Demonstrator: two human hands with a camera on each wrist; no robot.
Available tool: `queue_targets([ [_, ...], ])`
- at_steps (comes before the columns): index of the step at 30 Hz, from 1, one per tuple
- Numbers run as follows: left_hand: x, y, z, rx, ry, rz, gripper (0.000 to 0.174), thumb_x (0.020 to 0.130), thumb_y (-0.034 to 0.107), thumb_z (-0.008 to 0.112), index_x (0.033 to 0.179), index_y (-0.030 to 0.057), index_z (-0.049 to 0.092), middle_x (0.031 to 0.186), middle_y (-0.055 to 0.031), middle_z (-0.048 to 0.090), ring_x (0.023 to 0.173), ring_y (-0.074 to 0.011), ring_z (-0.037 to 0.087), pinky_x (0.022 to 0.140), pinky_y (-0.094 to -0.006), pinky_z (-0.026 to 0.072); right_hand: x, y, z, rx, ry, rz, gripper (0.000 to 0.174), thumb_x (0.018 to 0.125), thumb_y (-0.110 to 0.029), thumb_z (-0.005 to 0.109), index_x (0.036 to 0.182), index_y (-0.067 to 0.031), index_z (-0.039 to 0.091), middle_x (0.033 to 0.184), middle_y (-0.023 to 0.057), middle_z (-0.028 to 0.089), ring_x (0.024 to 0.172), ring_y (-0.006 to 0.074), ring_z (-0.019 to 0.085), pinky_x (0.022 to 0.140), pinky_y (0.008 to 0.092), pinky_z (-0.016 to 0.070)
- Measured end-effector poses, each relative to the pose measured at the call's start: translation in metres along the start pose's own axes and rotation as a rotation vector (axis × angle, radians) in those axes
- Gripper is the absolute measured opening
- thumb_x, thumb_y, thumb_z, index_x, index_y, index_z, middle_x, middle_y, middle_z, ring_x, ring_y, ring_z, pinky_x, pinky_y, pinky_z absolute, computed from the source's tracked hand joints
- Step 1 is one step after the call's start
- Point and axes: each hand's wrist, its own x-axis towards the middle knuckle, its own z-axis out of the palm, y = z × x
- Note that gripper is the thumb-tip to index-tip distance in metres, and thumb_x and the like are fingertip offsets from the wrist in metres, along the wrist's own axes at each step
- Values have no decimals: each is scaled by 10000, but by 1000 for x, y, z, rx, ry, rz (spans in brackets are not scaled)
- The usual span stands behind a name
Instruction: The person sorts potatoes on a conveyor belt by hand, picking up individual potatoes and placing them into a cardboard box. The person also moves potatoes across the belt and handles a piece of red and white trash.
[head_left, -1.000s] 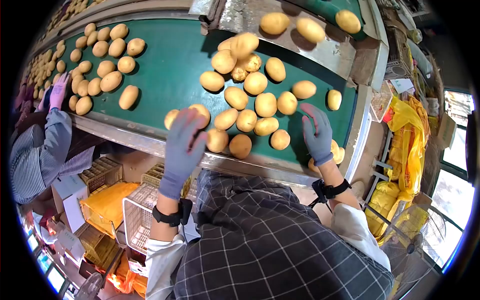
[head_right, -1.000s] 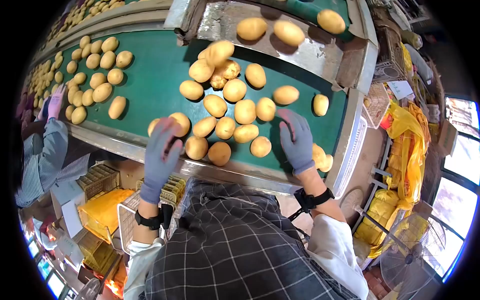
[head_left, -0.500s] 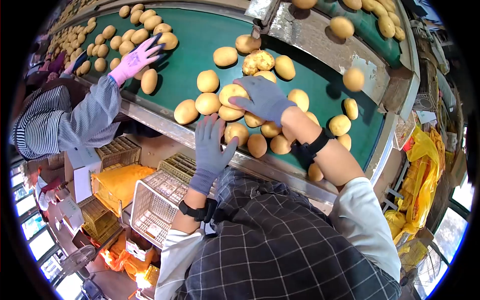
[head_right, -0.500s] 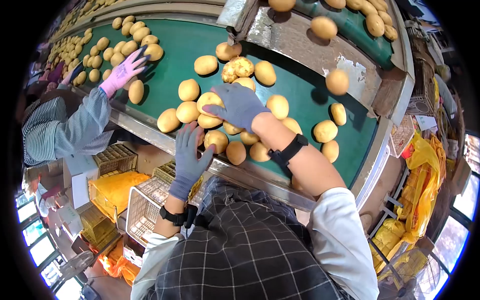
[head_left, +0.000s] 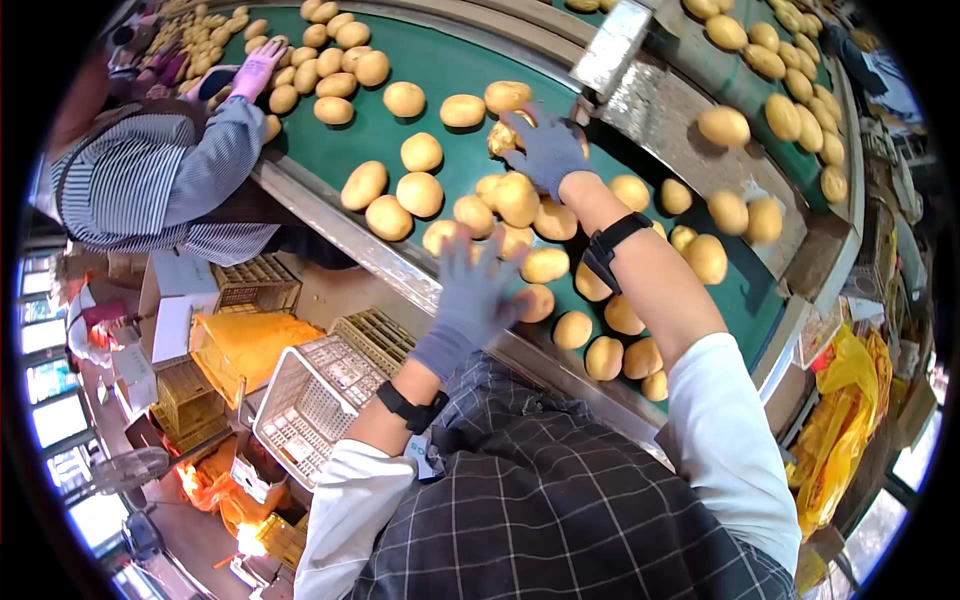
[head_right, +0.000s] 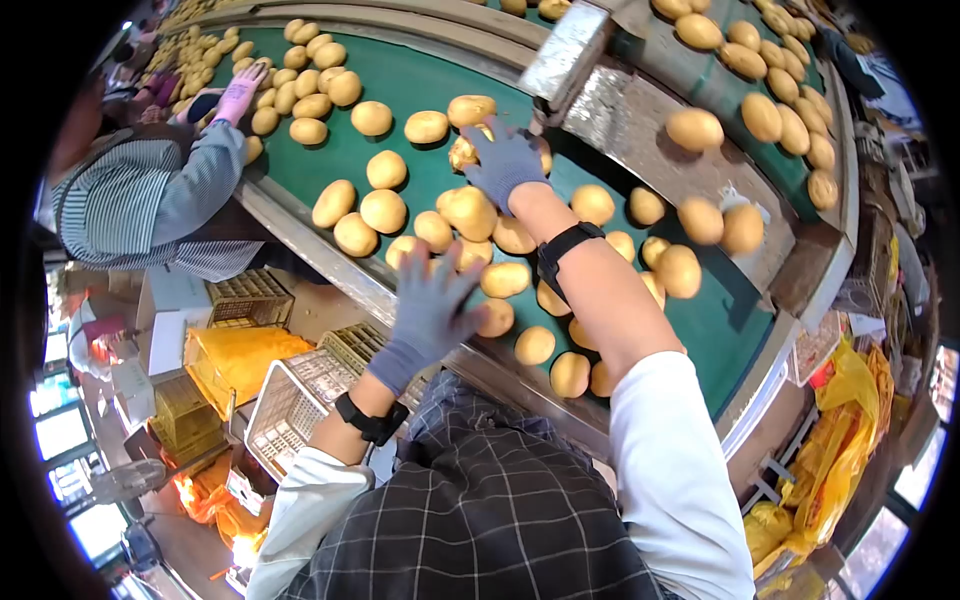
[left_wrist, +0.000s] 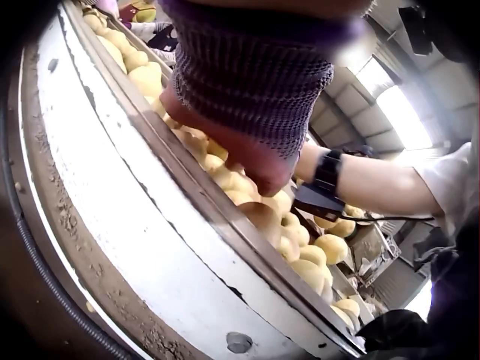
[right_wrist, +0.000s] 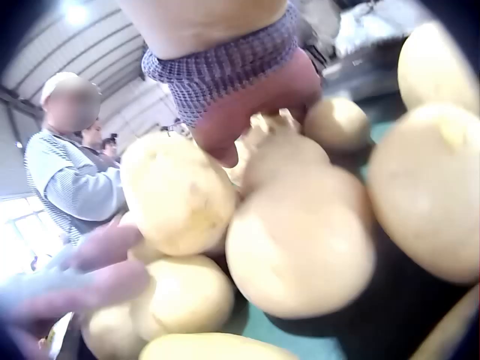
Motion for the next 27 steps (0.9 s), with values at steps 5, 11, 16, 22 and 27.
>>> queue_targets([
  [5,-21,24,-11,-236,-162,125,602,865,421,750,1377,146,593,1529,-251,394,1435,-480,353,1192,-625,255,24,-30,-26,-123,-359,40,684,835,-398,694,1467,-274,464,1302,152,569,1177,347,607,917,489,506],
  [11,-21,5,-20,-604,-109,27,527,848,314,796,1306,99,652,1377,-190,569,1278,-392,558,1096,-490,449,-20,-27,-17,-88,-189,-130,685,770,-335,747,1411,-255,518,1182,111,605,1009,308,658,831,481,505],
  [16,-23,-7,-50,-713,76,-110,403,886,165,772,1257,47,668,1268,-161,640,1132,-328,651,967,-414,545,-38,-35,-82,285,-626,156,656,813,-398,773,1401,-173,590,1366,104,631,1190,295,638,979,390,513],
  [22,-33,-4,-61,-1117,63,-484,361,983,234,680,1254,-4,657,1263,-101,642,1187,-216,626,1002,-371,526,-83,-49,-136,1627,-790,748,486,1015,-340,554,1337,22,593,1220,69,678,1033,163,654,878,316,533],
  [27,-10,23,-77,-1966,50,-761,474,1075,284,499,1443,-14,482,1381,-103,604,1246,-214,604,1072,-375,474,-106,-68,-148,1798,-791,639,547,1079,-410,360,1103,35,677,955,139,740,859,231,698,815,329,547],
])
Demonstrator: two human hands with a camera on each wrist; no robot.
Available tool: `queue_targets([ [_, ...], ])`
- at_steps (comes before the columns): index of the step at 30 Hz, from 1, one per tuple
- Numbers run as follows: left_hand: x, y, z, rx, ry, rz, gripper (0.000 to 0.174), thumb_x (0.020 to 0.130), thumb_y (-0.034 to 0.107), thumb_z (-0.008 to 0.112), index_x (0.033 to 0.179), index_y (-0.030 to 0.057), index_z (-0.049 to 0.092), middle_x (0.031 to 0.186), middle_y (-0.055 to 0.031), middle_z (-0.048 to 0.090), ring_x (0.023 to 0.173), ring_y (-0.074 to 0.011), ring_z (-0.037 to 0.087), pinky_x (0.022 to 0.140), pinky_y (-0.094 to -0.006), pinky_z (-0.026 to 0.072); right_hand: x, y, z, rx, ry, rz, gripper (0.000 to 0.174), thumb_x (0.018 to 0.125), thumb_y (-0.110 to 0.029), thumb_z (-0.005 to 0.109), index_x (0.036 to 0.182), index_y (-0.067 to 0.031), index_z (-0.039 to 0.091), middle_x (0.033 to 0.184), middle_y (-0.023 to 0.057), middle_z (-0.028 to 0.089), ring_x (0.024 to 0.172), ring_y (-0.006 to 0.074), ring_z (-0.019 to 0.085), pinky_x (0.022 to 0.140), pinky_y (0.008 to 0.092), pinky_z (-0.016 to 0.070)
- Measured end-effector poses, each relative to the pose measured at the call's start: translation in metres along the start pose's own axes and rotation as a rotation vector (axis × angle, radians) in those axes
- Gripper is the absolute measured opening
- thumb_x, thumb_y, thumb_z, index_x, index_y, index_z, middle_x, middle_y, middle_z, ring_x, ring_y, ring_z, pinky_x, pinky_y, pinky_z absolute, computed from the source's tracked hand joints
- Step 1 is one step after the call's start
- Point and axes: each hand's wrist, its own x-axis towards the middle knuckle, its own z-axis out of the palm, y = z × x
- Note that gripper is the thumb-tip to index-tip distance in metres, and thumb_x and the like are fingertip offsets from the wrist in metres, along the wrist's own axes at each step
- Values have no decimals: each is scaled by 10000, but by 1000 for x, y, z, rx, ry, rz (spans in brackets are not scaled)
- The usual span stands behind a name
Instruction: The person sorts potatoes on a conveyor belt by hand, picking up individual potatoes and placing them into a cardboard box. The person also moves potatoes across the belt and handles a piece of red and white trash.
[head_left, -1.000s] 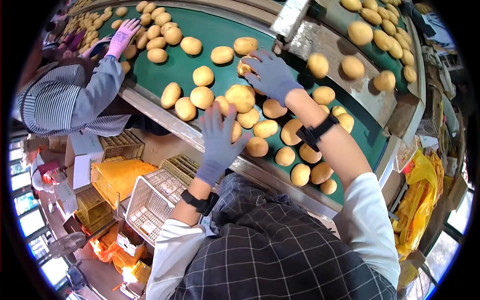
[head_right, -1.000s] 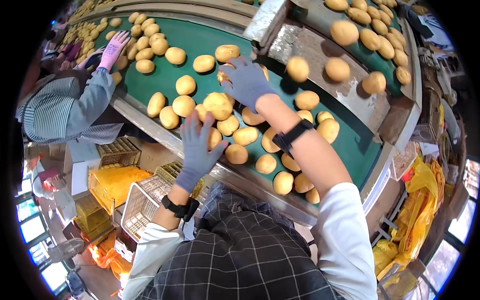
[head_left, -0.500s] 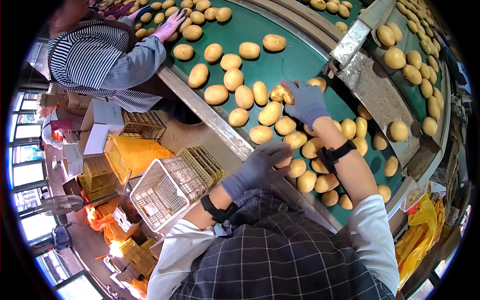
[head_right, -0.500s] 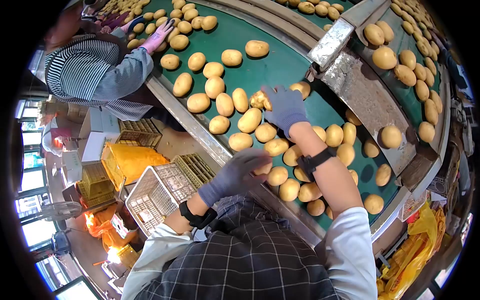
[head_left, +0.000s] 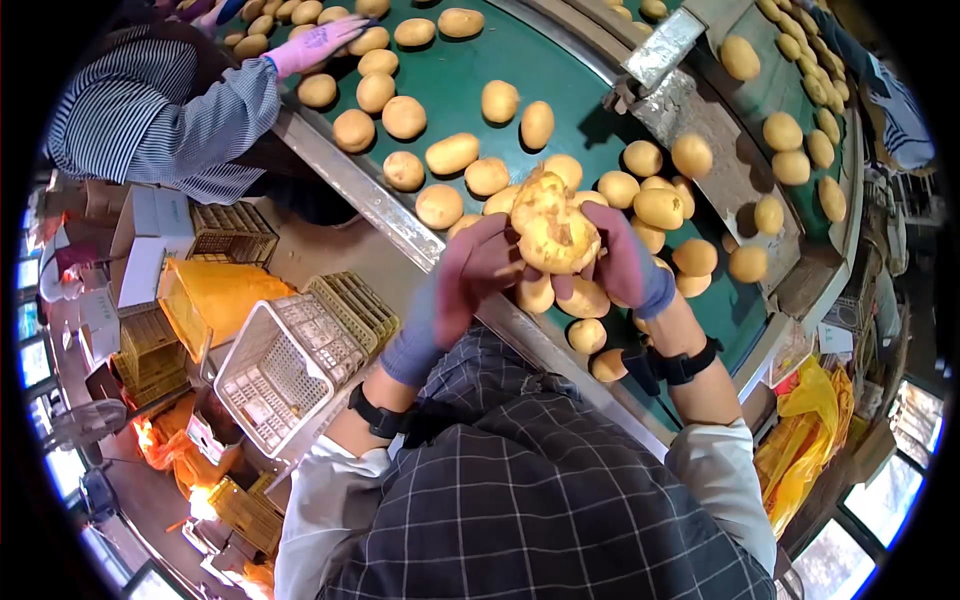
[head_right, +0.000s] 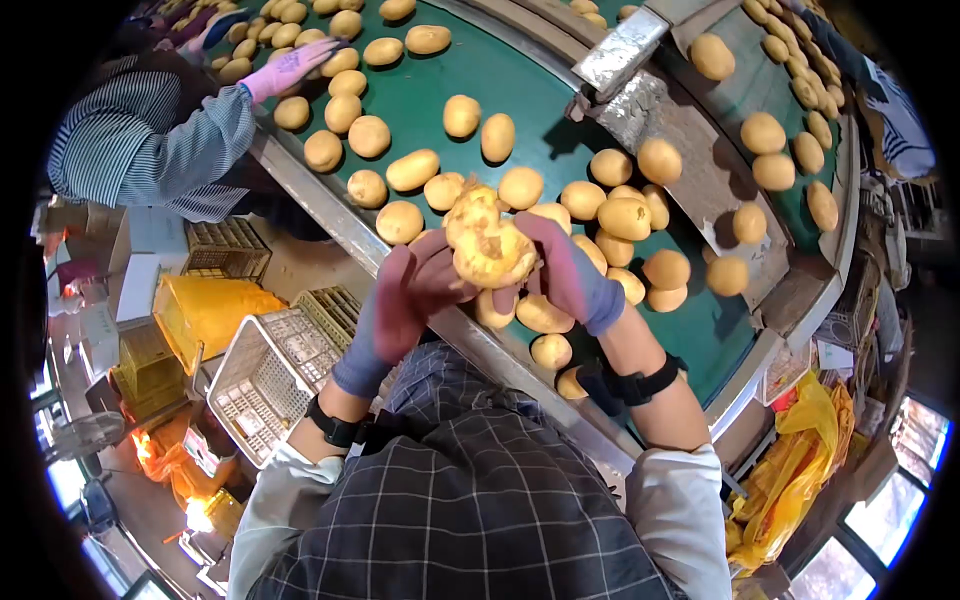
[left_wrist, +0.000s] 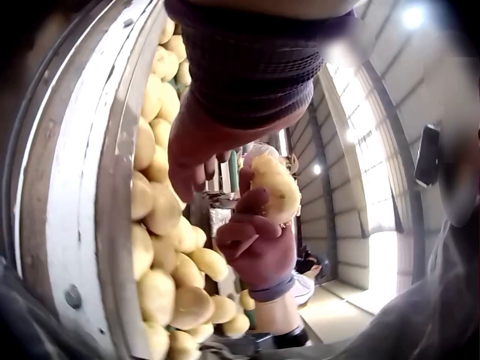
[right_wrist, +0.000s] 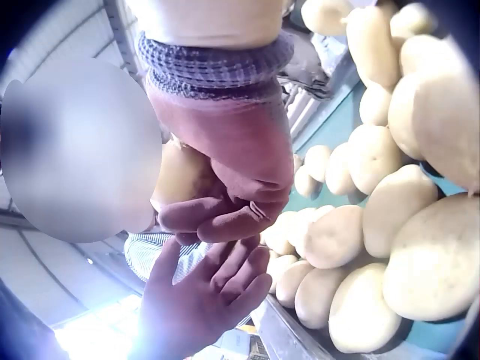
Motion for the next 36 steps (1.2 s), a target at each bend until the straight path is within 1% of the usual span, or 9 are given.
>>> queue_targets([
  [2,1,-13,-12,-200,-251,46,436,1092,223,461,1472,13,410,1403,-119,580,1300,-230,579,1067,-414,502,-3,5,8,-399,23,4,490,1092,-392,416,1158,20,673,900,117,742,877,186,697,809,324,538],
  [4,-6,-15,-5,-269,-162,3,413,1088,230,459,1448,30,437,1390,-124,580,1303,-266,583,1042,-456,527,16,18,22,-1006,265,-560,386,1096,-312,479,1250,-12,666,943,80,736,835,92,653,748,239,504],
  [5,-8,-16,-9,-290,-102,-36,415,1083,258,468,1439,44,452,1381,-127,581,1304,-291,585,1025,-487,543,17,10,24,-873,438,-274,315,1071,-218,545,1313,-41,643,1029,68,714,934,89,621,831,266,512],
  [10,-17,-29,-34,-83,-16,39,588,1046,487,476,1458,68,457,1404,-143,574,1308,-324,580,1025,-554,529,49,57,-44,-2051,591,-633,543,945,-456,648,1416,-193,590,1524,186,455,1336,454,451,1169,593,275],
  [14,-12,-44,-59,434,31,351,523,1032,334,573,1452,50,445,1380,-143,583,1275,-266,585,1052,-443,509,21,84,-42,-1931,436,-586,608,935,-547,624,1461,-252,550,1607,164,358,1446,462,333,1203,623,180],
  [17,-11,-21,-33,-288,98,130,499,959,207,698,1372,-14,528,1341,-170,592,1235,-241,594,1060,-397,471,-25,97,-31,-1991,435,-403,658,916,-600,614,1488,-289,522,1623,106,350,1476,433,293,1159,690,179],
  [20,2,-38,-38,832,174,431,551,933,198,703,1406,-7,508,1338,-187,589,1262,-289,586,1082,-434,459,-66,115,-45,-2042,547,-299,679,911,-635,593,1497,-302,514,1623,115,349,1450,445,301,1122,716,217],
  [25,30,-65,-23,1579,-114,822,639,797,192,770,1380,42,556,1414,-209,533,1331,-438,478,1143,-536,390,-134,134,-72,-1928,720,-237,745,918,-593,619,1531,-195,470,1612,176,343,1402,437,376,1137,632,278],
  [36,34,-85,29,1650,-630,868,531,774,149,763,1278,48,628,1356,-150,574,1323,-357,497,1154,-558,380,-188,134,-67,-1747,1040,-456,510,908,-272,722,1384,-133,602,1483,167,488,1383,431,430,1126,531,354],
])
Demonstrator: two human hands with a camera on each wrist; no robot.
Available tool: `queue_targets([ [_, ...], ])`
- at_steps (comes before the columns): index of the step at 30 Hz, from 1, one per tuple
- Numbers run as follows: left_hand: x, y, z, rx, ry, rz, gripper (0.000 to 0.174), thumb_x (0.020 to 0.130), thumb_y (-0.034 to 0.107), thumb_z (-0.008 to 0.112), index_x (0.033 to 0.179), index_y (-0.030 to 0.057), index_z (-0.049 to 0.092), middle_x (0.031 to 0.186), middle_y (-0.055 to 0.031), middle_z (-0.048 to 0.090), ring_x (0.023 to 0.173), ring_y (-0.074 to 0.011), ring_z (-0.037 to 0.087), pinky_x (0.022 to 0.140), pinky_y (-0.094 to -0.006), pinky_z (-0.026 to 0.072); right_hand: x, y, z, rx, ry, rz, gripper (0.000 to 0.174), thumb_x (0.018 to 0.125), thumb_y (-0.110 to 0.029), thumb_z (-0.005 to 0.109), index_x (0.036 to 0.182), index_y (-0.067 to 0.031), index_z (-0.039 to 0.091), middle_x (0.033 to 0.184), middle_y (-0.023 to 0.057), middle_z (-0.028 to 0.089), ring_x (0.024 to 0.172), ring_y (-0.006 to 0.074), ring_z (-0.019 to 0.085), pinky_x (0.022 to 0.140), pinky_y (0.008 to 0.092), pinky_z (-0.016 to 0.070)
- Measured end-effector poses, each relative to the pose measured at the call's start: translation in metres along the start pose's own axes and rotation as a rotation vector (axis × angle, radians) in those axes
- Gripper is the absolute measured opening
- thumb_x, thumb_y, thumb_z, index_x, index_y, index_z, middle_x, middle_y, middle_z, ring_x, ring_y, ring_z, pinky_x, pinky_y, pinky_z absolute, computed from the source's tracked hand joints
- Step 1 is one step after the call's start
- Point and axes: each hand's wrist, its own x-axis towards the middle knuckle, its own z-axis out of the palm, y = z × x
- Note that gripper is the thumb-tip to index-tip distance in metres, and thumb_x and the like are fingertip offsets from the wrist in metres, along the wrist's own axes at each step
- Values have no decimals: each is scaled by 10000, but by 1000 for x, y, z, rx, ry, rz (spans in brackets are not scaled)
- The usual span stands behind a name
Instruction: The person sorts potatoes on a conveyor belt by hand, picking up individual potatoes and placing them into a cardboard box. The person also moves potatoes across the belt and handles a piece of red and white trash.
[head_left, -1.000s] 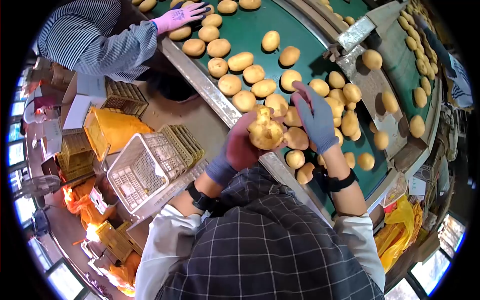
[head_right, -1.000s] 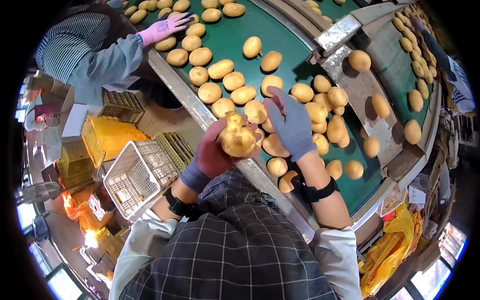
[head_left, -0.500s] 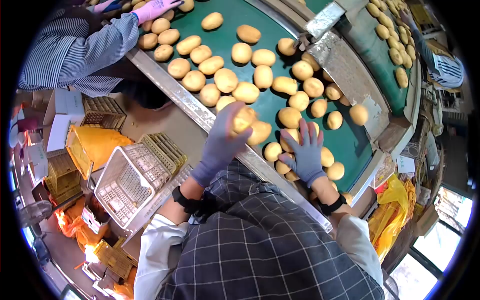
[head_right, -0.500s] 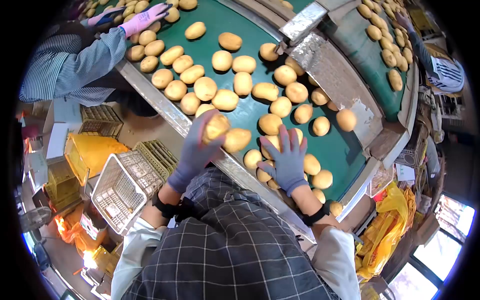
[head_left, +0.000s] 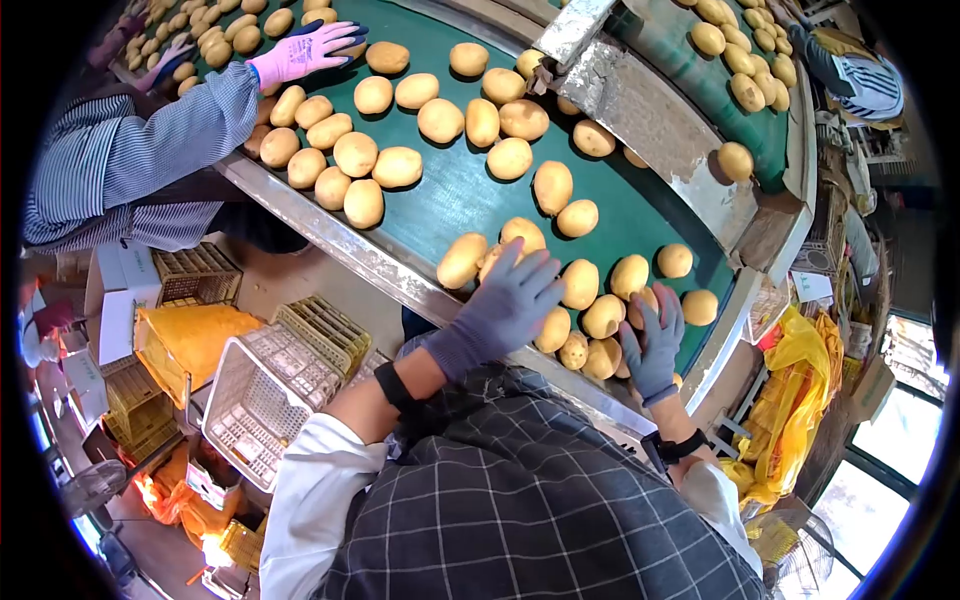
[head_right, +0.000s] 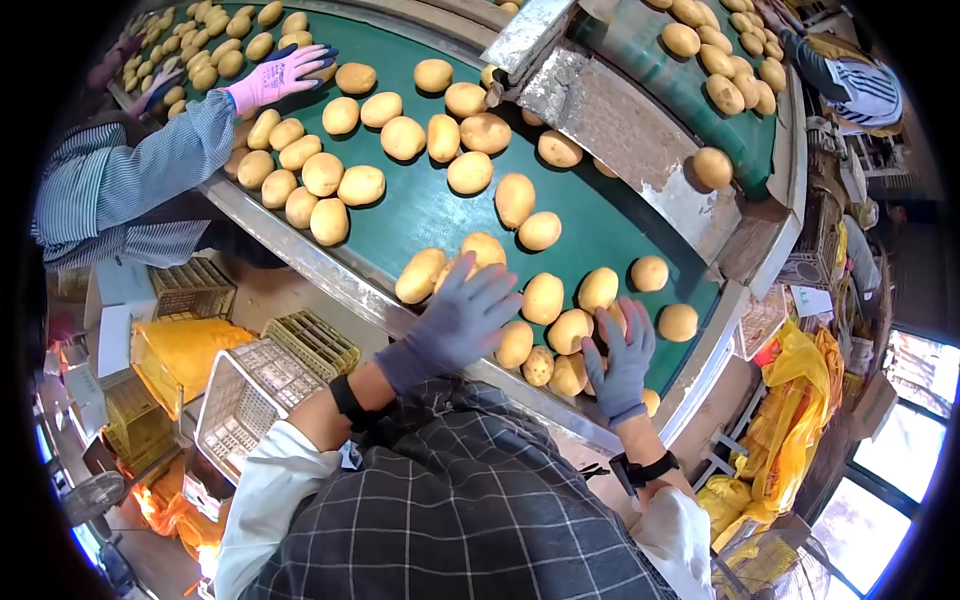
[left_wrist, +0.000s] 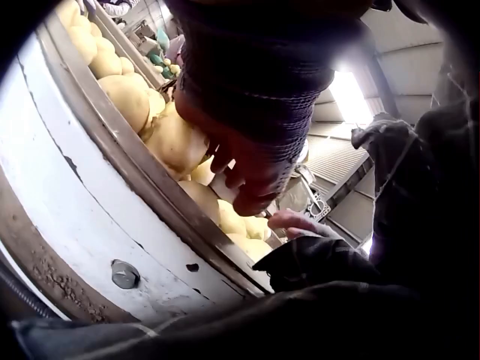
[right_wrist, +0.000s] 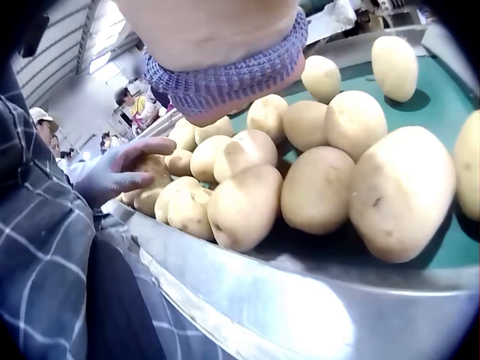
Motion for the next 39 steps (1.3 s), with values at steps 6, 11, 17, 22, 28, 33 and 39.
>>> queue_targets([
  [6,-10,-2,-10,-194,173,68,436,836,146,709,1257,60,638,1299,-153,595,1266,-373,548,1135,-514,418,57,-22,16,103,1,-83,540,907,-287,718,1407,-136,578,1528,183,442,1407,437,403,1150,543,332],
  [11,-59,-58,-35,46,377,-339,578,793,113,766,1331,53,563,1346,-193,570,1292,-419,512,1105,-520,408,83,-25,48,85,-183,-127,614,938,-413,668,1469,-138,531,1578,193,382,1436,448,351,1172,581,273],
  [17,-90,-60,-48,221,245,-479,685,823,211,793,1424,54,504,1464,-213,483,1357,-443,450,1165,-562,341,56,-7,56,58,-248,-87,655,961,-490,613,1529,-198,469,1599,190,351,1392,448,396,1161,593,281],
  [22,-66,-72,-39,252,260,-473,724,827,346,788,1416,32,508,1469,-219,471,1352,-506,423,1177,-618,289,14,3,29,-192,-301,-53,661,972,-437,607,1543,-149,439,1563,195,403,1388,439,411,1153,592,292],
  [28,-21,-101,-33,517,118,-615,603,780,359,740,1280,51,600,1222,-248,565,1246,-434,499,1125,-634,303,-12,19,28,-29,-244,146,675,943,-326,667,1534,-90,442,1548,224,429,1400,425,419,1170,506,311],
  [33,-18,-142,-72,448,66,-672,506,736,405,783,1133,118,655,1112,-137,612,1099,-330,559,994,-478,411,18,9,33,104,-200,60,585,988,-267,651,1497,-36,478,1436,194,563,1317,418,489,1129,493,359],
  [39,-55,-93,-115,-78,713,-800,598,786,393,833,1249,64,645,1180,-134,658,1145,-290,622,1029,-429,469,34,6,28,167,-226,-19,531,1010,-253,613,1474,-23,494,1491,182,514,1403,381,437,1167,485,335],
])
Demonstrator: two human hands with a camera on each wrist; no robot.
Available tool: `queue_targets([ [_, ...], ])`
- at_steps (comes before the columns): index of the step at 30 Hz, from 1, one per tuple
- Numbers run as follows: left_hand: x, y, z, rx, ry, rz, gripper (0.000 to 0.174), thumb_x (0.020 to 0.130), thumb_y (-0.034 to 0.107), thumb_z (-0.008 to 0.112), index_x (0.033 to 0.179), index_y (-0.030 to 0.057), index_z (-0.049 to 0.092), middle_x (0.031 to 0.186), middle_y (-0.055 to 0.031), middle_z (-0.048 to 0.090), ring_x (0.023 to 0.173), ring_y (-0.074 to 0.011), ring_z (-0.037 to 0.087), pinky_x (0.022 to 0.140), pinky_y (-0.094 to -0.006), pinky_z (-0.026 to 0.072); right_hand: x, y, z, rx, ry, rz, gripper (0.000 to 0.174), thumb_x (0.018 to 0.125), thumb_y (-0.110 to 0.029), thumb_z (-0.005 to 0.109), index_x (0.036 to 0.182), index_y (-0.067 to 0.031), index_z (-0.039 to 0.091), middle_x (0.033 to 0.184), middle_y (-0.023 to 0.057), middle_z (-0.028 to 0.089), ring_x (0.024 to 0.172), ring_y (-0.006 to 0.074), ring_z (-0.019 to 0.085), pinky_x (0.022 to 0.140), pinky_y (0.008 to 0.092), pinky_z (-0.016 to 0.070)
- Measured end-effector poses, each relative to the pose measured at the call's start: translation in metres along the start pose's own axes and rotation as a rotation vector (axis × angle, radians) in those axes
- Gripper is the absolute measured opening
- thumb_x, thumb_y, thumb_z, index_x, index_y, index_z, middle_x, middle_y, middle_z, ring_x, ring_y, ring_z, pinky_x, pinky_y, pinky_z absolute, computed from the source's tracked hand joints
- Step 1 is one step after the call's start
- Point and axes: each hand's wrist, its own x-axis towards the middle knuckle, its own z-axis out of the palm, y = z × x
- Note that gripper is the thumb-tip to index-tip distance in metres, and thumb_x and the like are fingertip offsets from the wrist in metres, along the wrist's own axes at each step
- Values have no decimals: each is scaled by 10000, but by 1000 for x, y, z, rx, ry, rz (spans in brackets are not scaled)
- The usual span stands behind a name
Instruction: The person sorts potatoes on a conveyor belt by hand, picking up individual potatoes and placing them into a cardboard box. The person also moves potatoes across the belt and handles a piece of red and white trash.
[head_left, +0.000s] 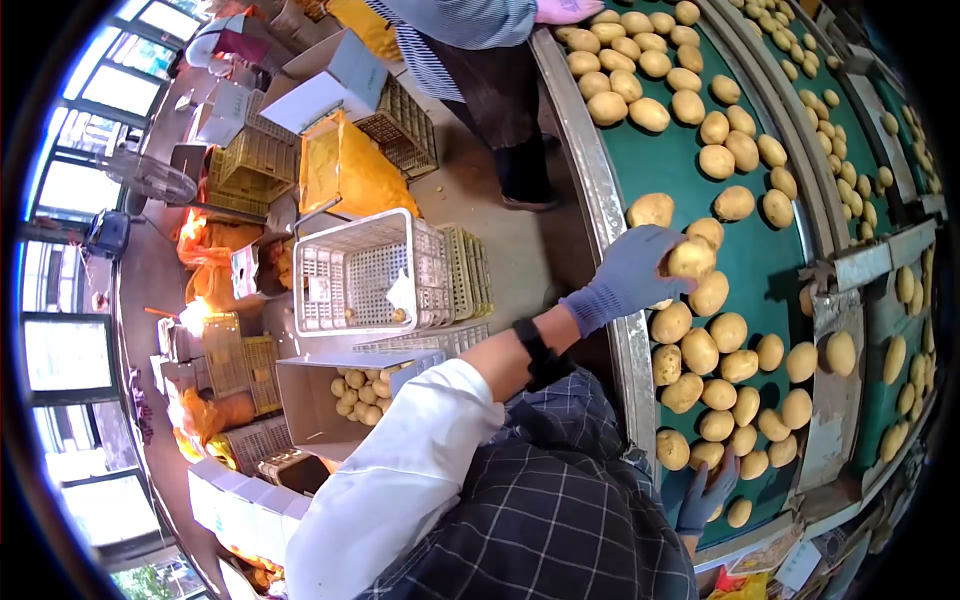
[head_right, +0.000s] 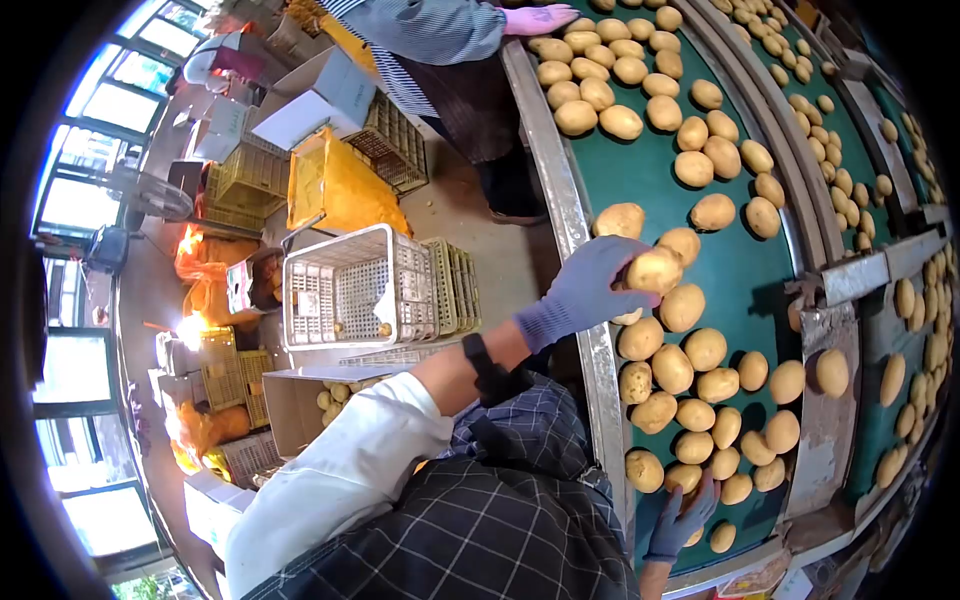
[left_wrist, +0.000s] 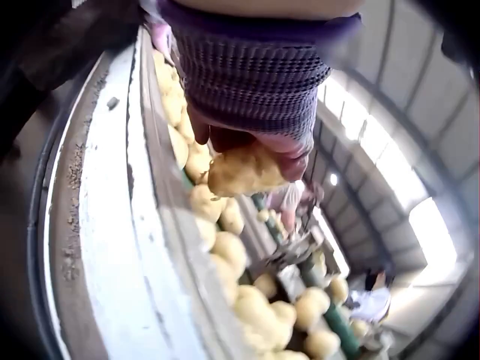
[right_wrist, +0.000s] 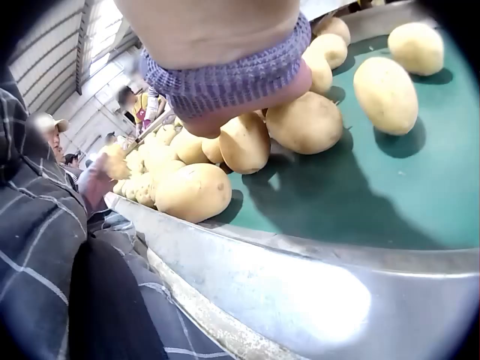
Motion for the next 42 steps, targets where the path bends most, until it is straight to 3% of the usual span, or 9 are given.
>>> queue_targets([
  [4,-45,39,-94,-606,504,-69,609,856,187,806,1374,-5,551,1271,-119,647,1147,-185,632,1013,-325,503,-8,10,-19,42,-28,2,512,1022,-251,594,1472,-27,497,1495,200,495,1409,377,431,1169,485,332],
  [9,-102,-4,-282,331,1327,71,448,932,257,767,1212,-54,604,1051,-128,708,929,-209,691,811,-312,558,-16,23,-19,58,-31,-50,472,1024,-182,570,1464,-26,505,1482,180,506,1412,364,430,1187,464,312],
  [13,-145,-157,-462,875,752,-863,728,836,464,807,1193,-125,570,1019,-340,695,1016,-453,695,910,-462,540,-4,17,-29,53,-46,-40,473,1029,-210,580,1460,-31,504,1488,204,487,1424,385,408,1169,494,324],
  [16,-151,-141,-408,970,778,-696,789,820,479,812,1262,-115,538,1116,-361,678,1017,-463,697,903,-487,544,-8,16,-29,25,51,-66,474,1025,-188,576,1461,-18,498,1499,222,470,1422,393,418,1164,496,339],
  [19,-156,-143,-304,460,754,-470,672,899,316,770,1408,-41,517,1279,-284,640,1160,-363,660,988,-417,515,-12,18,-36,5,115,-96,469,1005,-138,592,1445,-3,501,1505,223,466,1420,405,422,1159,495,354],
  [26,-111,-44,-60,338,156,16,606,898,252,758,1405,4,537,1409,-205,570,1296,-378,547,1088,-430,450,37,-8,-12,-95,132,-214,662,893,-337,746,1471,-104,523,1548,213,404,1418,453,370,1170,542,316],
  [29,-76,-26,0,407,12,311,652,906,309,750,1452,45,512,1457,-220,533,1376,-432,467,1142,-502,392,51,-22,8,-190,151,-226,712,858,-457,759,1485,-206,535,1613,187,330,1443,465,301,1183,596,243],
  [33,-56,3,54,729,-134,229,867,915,603,632,1582,119,366,1586,-271,356,1487,-508,259,1232,-628,116,27,-23,3,-274,7,-236,767,844,-496,727,1524,-241,484,1623,159,315,1466,434,281,1175,625,212],
  [42,-95,40,85,576,-502,415,769,975,451,631,1567,38,368,1573,-240,396,1428,-492,367,1151,-560,348,-64,-5,-22,-12,117,-15,641,848,-240,762,1450,-183,551,1564,154,405,1411,442,381,1144,570,335],
])
